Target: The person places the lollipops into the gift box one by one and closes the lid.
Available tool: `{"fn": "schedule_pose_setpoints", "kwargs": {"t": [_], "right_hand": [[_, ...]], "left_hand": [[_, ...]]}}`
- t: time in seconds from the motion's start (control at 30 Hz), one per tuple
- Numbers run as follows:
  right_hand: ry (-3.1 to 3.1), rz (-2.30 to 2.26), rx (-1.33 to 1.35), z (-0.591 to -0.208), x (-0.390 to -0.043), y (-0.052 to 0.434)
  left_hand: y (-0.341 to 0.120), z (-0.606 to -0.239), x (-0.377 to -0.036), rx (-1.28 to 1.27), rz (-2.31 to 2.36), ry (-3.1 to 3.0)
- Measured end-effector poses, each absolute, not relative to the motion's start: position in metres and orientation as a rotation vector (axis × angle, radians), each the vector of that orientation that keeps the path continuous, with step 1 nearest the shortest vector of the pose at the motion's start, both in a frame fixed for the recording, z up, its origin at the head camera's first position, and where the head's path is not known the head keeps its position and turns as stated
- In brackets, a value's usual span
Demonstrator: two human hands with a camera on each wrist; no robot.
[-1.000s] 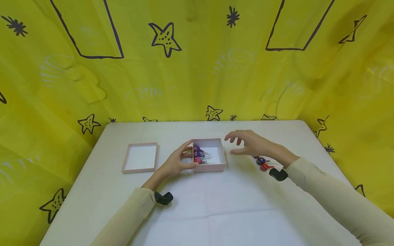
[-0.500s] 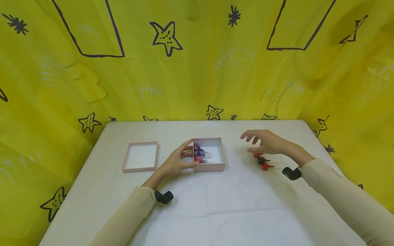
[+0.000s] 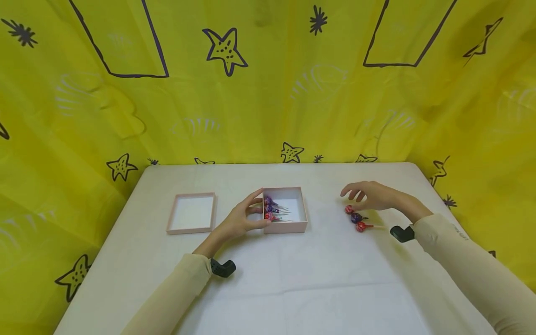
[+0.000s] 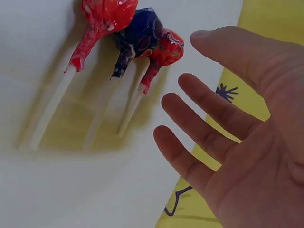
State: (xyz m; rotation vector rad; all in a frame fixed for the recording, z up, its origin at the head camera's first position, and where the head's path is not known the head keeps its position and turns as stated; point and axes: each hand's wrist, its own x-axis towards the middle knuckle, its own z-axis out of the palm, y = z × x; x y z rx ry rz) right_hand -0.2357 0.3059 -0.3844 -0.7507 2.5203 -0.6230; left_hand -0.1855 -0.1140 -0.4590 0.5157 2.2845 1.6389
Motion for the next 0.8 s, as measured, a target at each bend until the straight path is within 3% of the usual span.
{"fn": "schedule_pose_setpoints", "kwargs": {"t": [0.8], "right_hand": [[2.437, -0.584, -0.764, -0.396, -0.240, 0.309]], "left_hand": [[-0.115, -0.463, -0.186, 0.534, 1.647, 2.287]]}}
